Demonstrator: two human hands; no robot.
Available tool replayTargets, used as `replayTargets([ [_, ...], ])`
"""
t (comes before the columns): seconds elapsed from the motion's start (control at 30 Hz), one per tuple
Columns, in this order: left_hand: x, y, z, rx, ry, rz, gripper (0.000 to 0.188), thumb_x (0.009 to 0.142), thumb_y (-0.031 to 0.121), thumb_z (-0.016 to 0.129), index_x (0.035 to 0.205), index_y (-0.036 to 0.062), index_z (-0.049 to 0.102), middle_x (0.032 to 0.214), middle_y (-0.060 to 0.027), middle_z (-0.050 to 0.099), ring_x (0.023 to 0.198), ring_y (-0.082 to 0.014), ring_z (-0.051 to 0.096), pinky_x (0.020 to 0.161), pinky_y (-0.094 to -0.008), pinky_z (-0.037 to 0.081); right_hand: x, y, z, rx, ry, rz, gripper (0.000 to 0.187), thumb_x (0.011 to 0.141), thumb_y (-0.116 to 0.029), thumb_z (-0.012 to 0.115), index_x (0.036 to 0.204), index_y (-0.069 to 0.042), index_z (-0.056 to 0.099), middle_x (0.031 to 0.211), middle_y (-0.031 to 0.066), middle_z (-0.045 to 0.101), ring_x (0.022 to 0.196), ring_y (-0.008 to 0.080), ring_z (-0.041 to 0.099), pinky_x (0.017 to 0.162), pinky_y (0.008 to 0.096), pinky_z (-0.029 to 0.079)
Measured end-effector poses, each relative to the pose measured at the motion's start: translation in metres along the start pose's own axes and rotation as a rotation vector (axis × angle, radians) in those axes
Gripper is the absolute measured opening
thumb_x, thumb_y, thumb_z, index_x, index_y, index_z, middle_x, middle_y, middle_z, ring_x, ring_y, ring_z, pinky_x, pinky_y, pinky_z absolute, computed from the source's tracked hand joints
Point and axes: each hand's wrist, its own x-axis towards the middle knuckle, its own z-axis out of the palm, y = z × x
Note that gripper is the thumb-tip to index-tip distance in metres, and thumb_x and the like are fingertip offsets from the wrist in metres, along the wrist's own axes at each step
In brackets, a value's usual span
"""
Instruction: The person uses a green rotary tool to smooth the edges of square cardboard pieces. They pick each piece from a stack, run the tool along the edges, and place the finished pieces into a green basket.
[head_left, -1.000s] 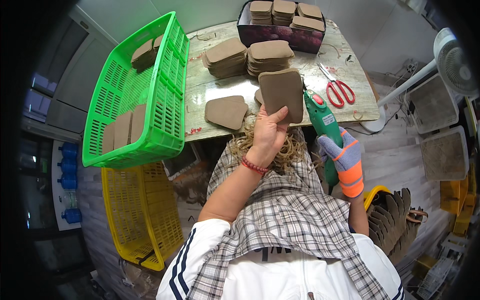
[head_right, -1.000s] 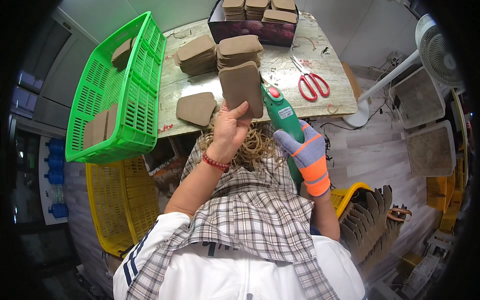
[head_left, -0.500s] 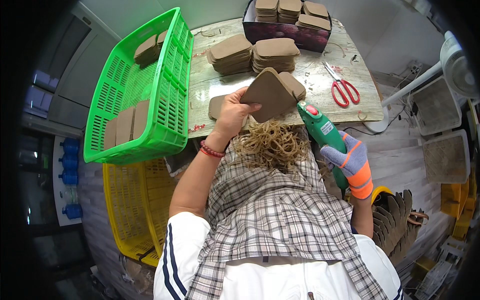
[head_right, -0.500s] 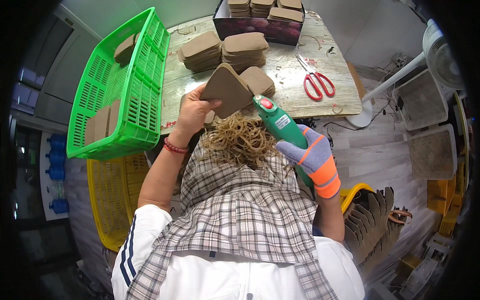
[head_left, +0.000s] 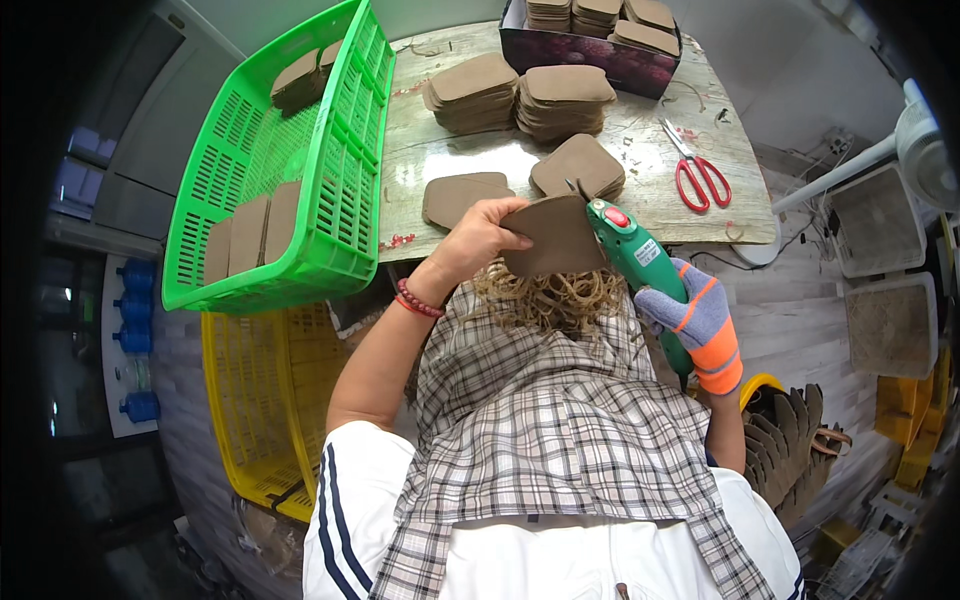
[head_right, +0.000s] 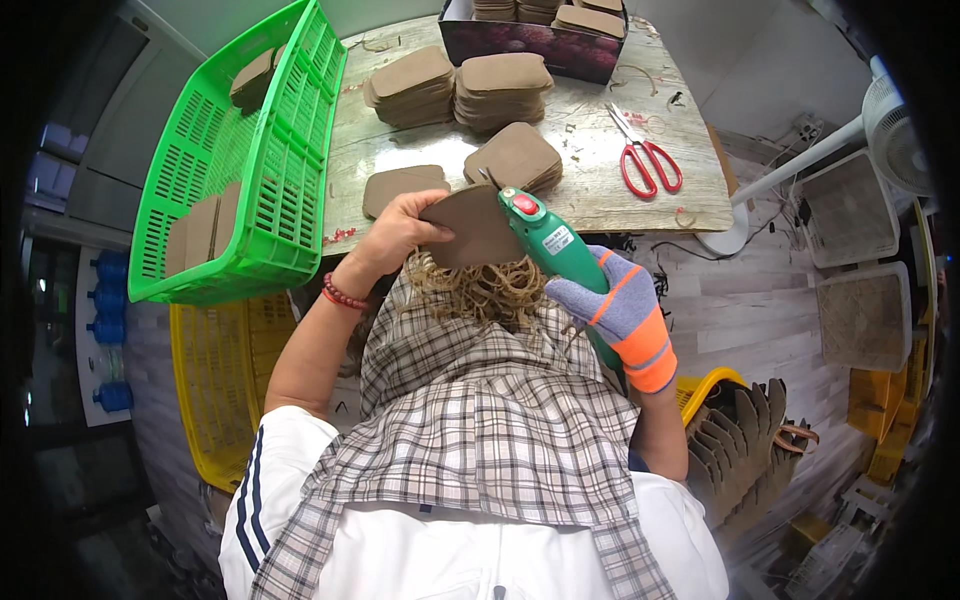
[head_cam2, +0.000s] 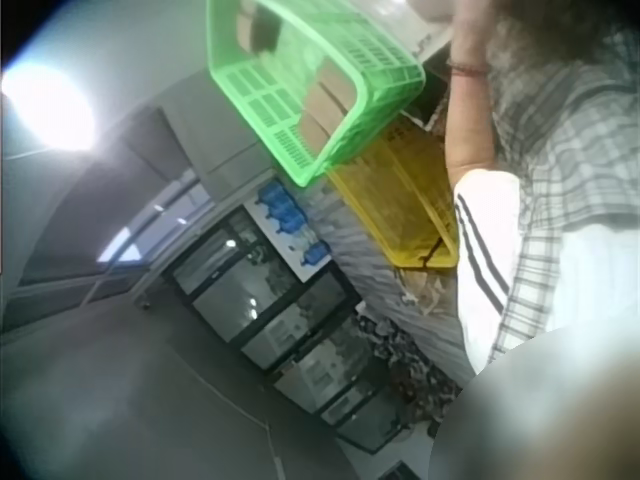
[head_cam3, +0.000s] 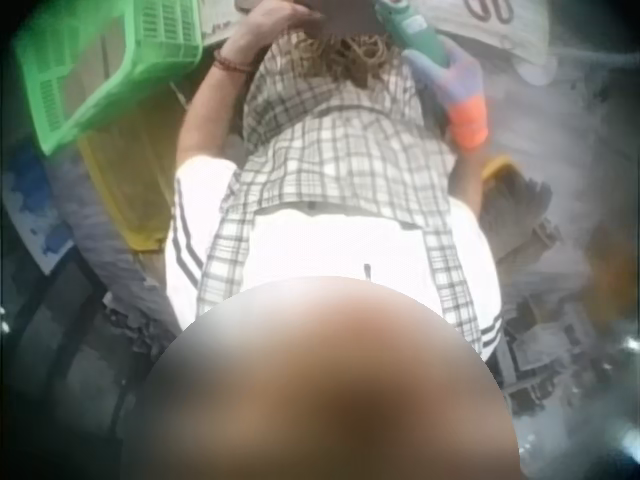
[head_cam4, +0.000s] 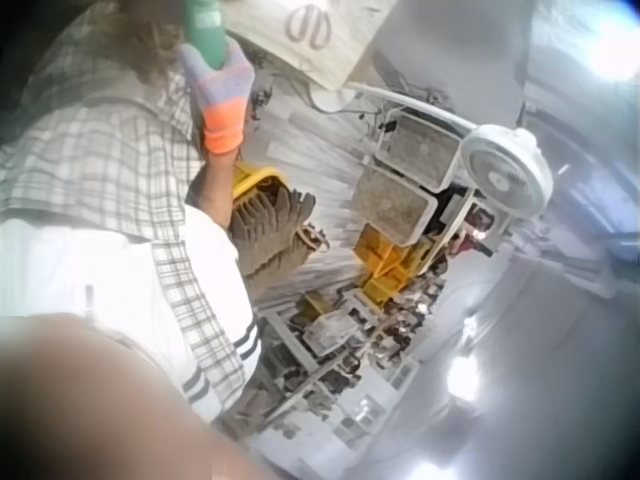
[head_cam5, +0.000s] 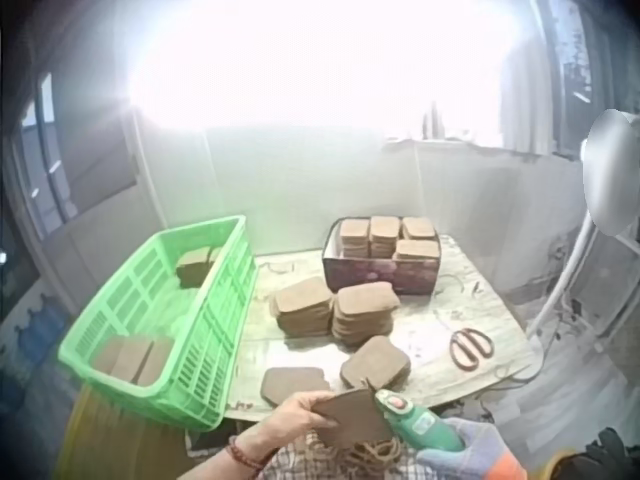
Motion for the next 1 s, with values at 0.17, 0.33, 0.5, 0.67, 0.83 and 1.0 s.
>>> replayTargets([
  [0.17,-0.004,0.016,-0.018,0.106,0.208,0.153,0.028,0.070,-0.011,0.065,0.093,0.0039,0.058,0.082,0.0013,0.061,0.076,-0.0067,0.056,0.071,-0.0214,0.047,0.002,0.005,0.001,0.102,-0.060,0.064,0.037,0.077,-0.019,0.074,0.106,0.000,0.060,0.072,-0.0006,0.061,0.058,0.0036,0.053,0.052,0.0193,0.043],
  [0.33,-0.007,0.026,-0.033,0.004,0.235,0.179,0.021,0.070,-0.007,0.071,0.085,0.0037,0.061,0.081,0.0006,0.064,0.075,-0.0063,0.058,0.069,-0.0213,0.049,0.005,0.006,0.004,0.100,-0.090,0.064,0.035,0.077,-0.018,0.074,0.103,0.000,0.061,0.071,-0.0007,0.061,0.058,0.0036,0.053,0.052,0.0191,0.042],
  [0.5,-0.005,0.029,-0.046,-0.021,0.173,0.167,0.019,0.073,-0.008,0.067,0.088,0.0035,0.062,0.082,0.0004,0.065,0.076,-0.0069,0.059,0.073,-0.0214,0.047,0.004,0.007,0.004,0.110,-0.116,0.075,0.032,0.077,-0.020,0.074,0.100,0.000,0.062,0.071,-0.0008,0.061,0.059,0.0035,0.053,0.052,0.0189,0.042],
  [0.67,-0.006,0.033,-0.042,0.007,0.122,0.151,0.018,0.075,-0.006,0.066,0.089,0.0034,0.062,0.085,0.0012,0.064,0.079,-0.0061,0.058,0.074,-0.0207,0.046,0.004,0.005,0.005,0.125,-0.116,0.073,0.032,0.077,-0.020,0.074,0.099,-0.001,0.062,0.072,-0.0016,0.060,0.060,0.0030,0.052,0.053,0.0188,0.042],
  [0.83,-0.003,0.039,-0.040,0.146,0.093,0.152,0.019,0.074,-0.005,0.066,0.090,0.0034,0.061,0.085,0.0014,0.062,0.080,-0.0057,0.057,0.073,-0.0210,0.047,0.004,0.004,0.003,0.068,-0.136,0.083,0.032,0.077,-0.020,0.074,0.099,-0.001,0.062,0.073,-0.0017,0.060,0.062,0.0026,0.052,0.055,0.0187,0.042],
  [1.0,0.000,0.046,-0.037,0.215,0.060,0.135,0.033,0.072,-0.008,0.068,0.100,0.0044,0.056,0.087,-0.0003,0.061,0.082,-0.0068,0.058,0.074,-0.0207,0.047,0.003,0.007,0.006,0.066,-0.161,0.060,0.032,0.077,-0.020,0.074,0.100,-0.001,0.062,0.074,-0.0013,0.061,0.062,0.0025,0.052,0.055,0.0191,0.043],
])
